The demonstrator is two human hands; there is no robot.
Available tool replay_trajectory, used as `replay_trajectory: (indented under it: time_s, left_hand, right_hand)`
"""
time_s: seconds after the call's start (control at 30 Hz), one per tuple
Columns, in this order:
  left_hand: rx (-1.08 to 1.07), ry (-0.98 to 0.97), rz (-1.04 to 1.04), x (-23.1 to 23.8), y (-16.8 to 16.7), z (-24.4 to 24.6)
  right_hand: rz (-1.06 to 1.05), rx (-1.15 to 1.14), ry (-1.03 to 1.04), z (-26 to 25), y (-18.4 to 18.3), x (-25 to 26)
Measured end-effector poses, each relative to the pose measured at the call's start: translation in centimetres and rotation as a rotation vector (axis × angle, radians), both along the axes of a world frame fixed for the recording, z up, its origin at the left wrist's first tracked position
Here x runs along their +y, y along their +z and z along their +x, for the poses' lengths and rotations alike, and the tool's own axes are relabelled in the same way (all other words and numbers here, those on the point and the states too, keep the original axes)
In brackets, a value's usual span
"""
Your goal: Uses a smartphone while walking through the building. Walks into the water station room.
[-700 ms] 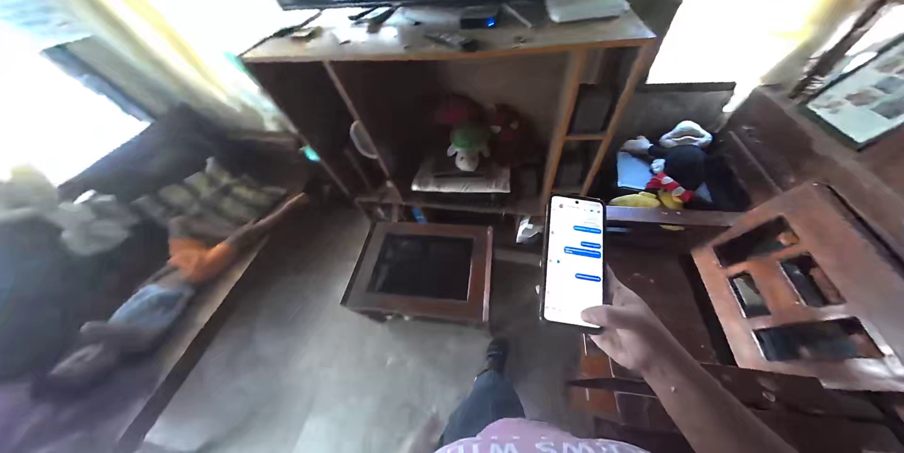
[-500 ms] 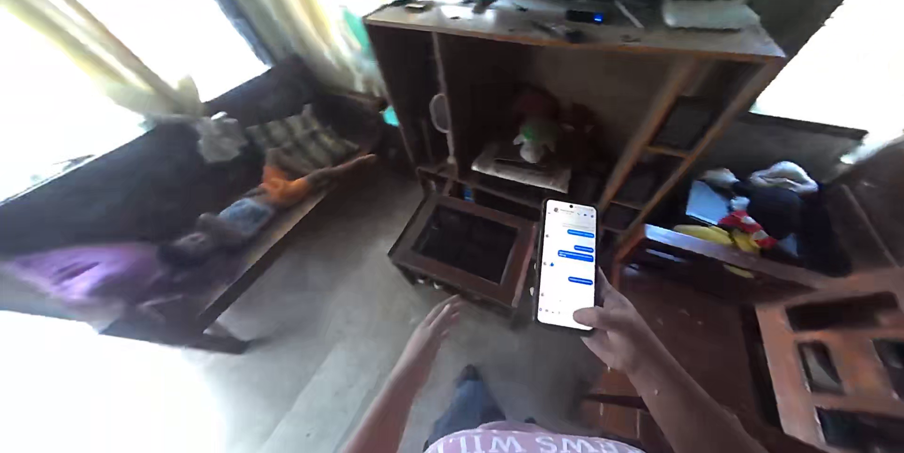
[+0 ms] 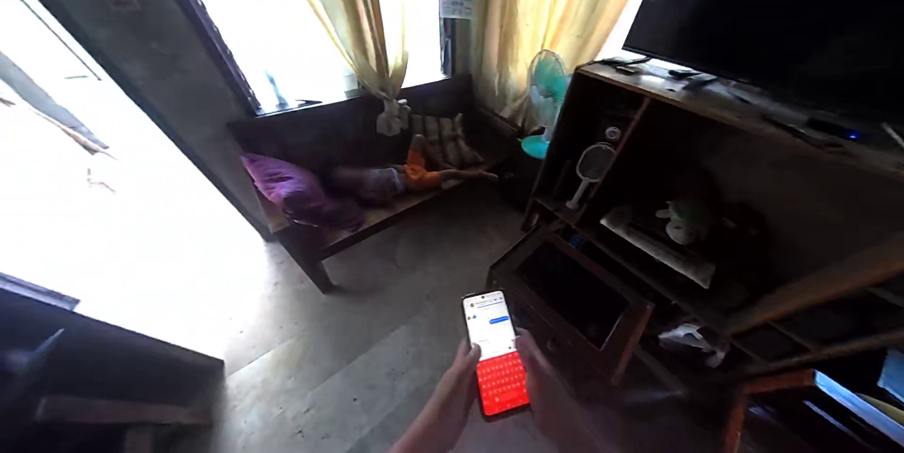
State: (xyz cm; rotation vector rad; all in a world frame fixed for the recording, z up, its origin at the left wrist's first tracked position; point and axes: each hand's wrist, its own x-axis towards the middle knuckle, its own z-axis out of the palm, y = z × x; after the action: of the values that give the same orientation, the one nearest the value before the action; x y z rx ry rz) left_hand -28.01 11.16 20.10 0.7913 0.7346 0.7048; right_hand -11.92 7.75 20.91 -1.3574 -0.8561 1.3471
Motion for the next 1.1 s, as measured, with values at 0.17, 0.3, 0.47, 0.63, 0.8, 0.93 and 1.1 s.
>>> replay_trajectory:
  time_s: [0.17,0.3,0.47,0.63,0.8,0.93,1.1]
  left_hand:
    - [0.041,0.267,-0.030,4.1,0.7,-11.9]
    - [0.099,0.415,-0.030,6.8,1.7,-17.4]
    - [-0.040,0.462,0.150,9.6,1.9,-23.7]
    - [0.013,0.447,0.160,13.2,2.1,-27.6]
    - [-0.010,0.611,0.088,18.7,1.9,-28.7]
    - [-0.026,0.820,0.118,23.8,1.7,-30.1]
    - [0.018,0.909,0.163,27.9,2.5,-35.1]
  right_hand:
    - [-0.123,0.291,0.419,-9.8,0.5,6.8]
    - [-0.127,0.294,0.628,-15.2,0.5,11.2]
    - [-0.057,0.367,0.693,-21.5,1.7,17.6]
    - [-0.082,0.438,0.839,-25.2,1.2,23.9]
    - [-0.122,0.399,0.991,-27.8,1.0,31.7]
    - [-0.144,0.414,1.212,-30.1,1.1,39.1]
    - [-0.171,0.387,1.379,-36.2,1.9,45.8]
